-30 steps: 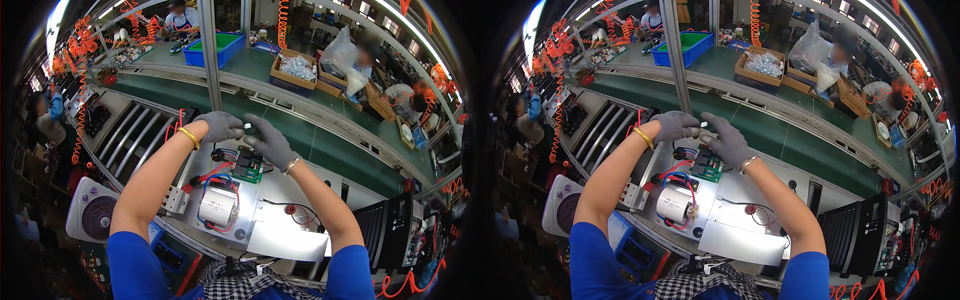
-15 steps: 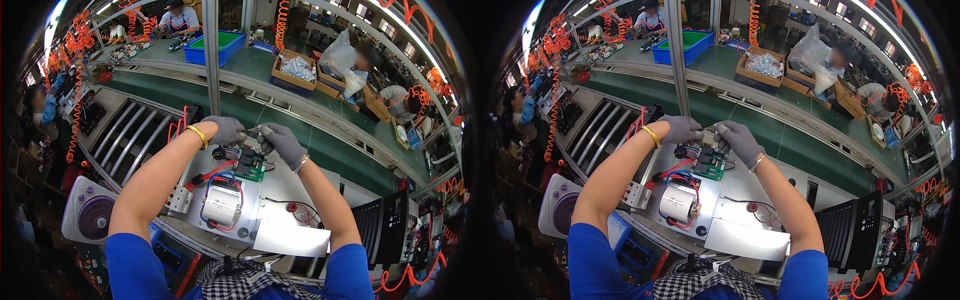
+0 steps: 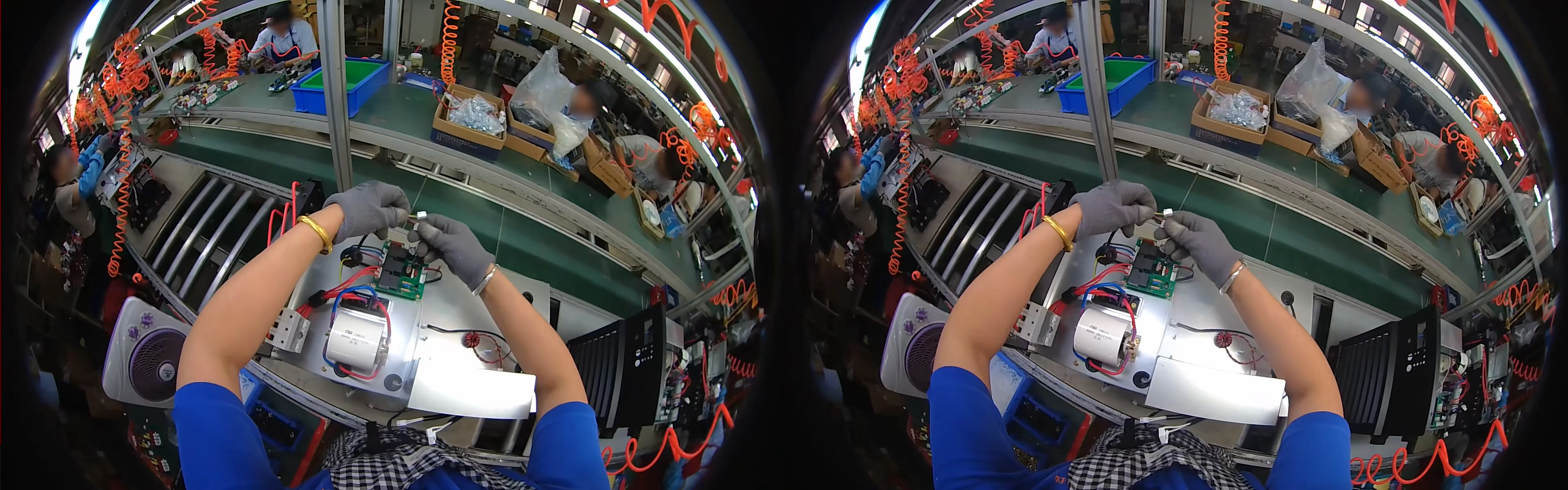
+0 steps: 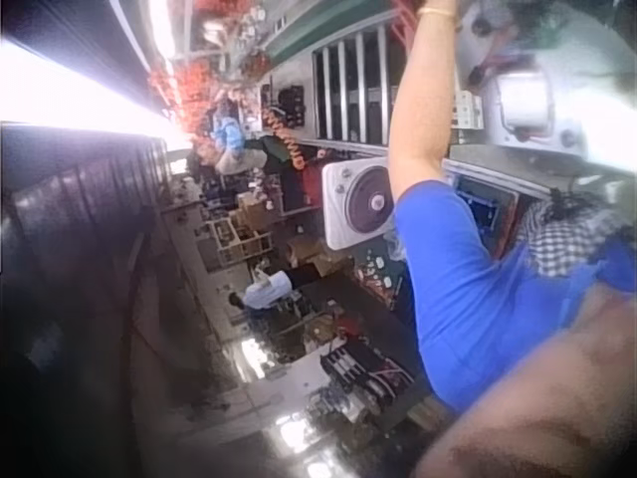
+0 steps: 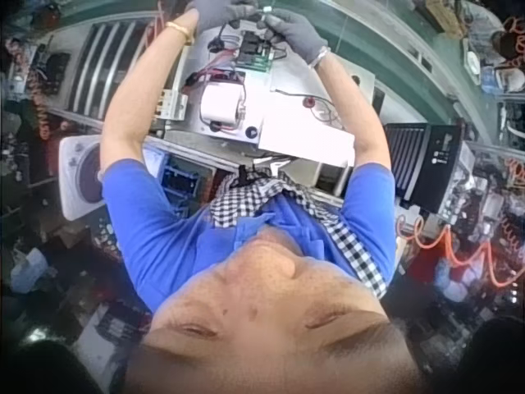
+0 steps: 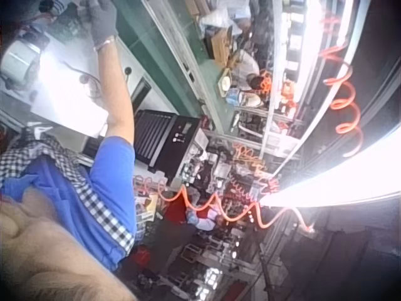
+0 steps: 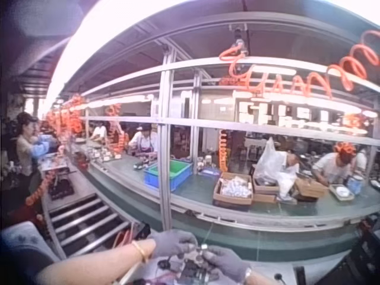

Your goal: The person assembles an electronic device on a factory assembly line. They connect various wires to a circuit board, secure components with zip ties, and organize the internal wiring of a metal chassis. The person handles multiple wire bundles and connectors, ensuring they are properly seated and secured within the device.

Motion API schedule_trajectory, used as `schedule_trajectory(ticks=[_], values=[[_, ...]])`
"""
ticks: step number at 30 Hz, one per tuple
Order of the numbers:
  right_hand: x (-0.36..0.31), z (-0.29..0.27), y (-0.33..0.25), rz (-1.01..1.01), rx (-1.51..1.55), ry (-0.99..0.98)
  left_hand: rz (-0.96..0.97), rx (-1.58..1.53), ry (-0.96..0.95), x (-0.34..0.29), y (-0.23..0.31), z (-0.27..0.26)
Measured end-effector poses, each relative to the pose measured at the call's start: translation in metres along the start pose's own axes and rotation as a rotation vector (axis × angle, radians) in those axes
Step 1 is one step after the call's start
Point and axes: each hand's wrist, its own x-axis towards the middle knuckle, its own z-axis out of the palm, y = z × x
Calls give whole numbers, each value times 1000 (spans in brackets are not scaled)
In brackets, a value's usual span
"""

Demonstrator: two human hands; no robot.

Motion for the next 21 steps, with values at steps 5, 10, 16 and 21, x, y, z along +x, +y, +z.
schedule_trajectory(ticks=[5,10,16,21], values=[[2,3,-3,-25,-24,-43,-22,-101,24,5,1,1],[3,2,-6,-37,-42,-8,-52,-162,51,13,1,5],[6,6,-11,-21,-74,-11,-43,-134,57,13,2,5],[6,13,-10,-54,-154,-60,-132,-158,81,7,8,1]])
